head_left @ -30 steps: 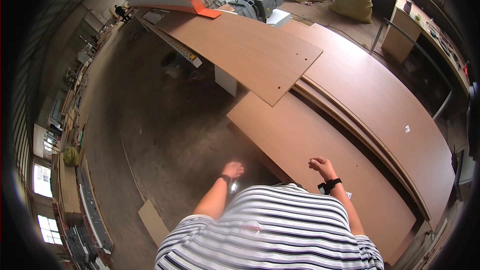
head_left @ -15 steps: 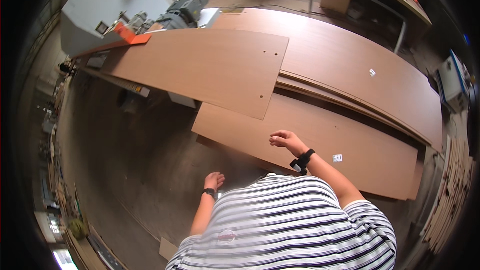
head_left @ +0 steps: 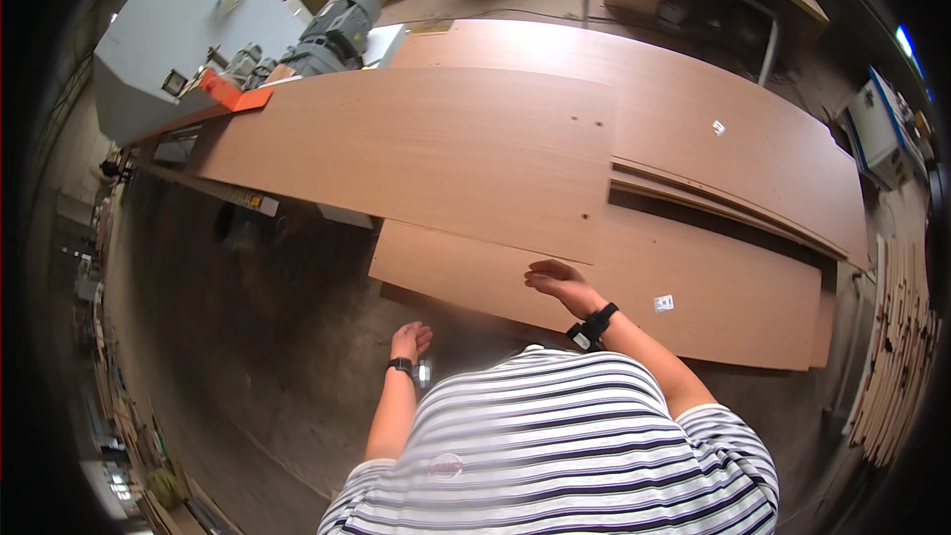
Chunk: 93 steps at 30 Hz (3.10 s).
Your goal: The person lifts wooden panels one at a time and stacks them on top of one another in a workshop.
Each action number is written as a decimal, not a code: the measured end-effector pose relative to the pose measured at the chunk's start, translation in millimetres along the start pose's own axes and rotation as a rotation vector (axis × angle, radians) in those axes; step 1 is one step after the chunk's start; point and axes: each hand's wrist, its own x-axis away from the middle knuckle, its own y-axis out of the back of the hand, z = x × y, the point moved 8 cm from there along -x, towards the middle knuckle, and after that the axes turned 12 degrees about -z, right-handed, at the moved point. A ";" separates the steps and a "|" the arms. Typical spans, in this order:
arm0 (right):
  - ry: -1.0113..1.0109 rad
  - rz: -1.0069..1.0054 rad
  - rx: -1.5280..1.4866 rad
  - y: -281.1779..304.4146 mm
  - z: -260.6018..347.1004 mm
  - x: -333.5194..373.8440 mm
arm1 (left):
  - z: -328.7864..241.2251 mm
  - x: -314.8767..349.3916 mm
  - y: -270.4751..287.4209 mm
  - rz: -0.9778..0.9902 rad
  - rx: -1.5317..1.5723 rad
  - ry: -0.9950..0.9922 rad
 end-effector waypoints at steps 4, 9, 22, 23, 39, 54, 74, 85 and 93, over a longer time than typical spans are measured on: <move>-0.052 -0.072 -0.008 -0.8 -0.8 -2.9 | -33.2 -19.9 -2.7 0.031 0.177 -0.018; -0.068 -0.027 -0.323 -12.4 9.4 -1.7 | -86.3 -48.9 -0.7 0.078 0.347 -0.146; 0.054 -0.189 -1.028 -0.6 45.7 3.0 | -229.6 -33.5 -22.1 0.071 0.875 -0.071; 0.059 -0.306 -0.989 9.6 43.4 4.8 | -238.7 -31.7 -26.4 0.107 0.862 -0.064; 0.193 -0.564 -0.852 134.5 31.1 87.8 | -294.9 -84.1 -21.6 0.006 0.864 -0.164; 0.323 -1.091 -0.968 336.4 -27.7 283.2 | -238.9 -26.5 -48.4 0.223 0.629 -0.212; 0.122 -1.327 -1.297 371.7 -169.2 319.0 | -136.2 -10.0 -79.1 0.201 0.179 -0.102; -0.023 -1.678 -0.820 536.8 -134.4 367.1 | 38.7 53.7 -211.8 0.105 -0.039 0.419; -0.200 -1.680 -0.666 587.7 -152.9 384.5 | 69.7 83.1 -253.1 0.208 0.115 0.417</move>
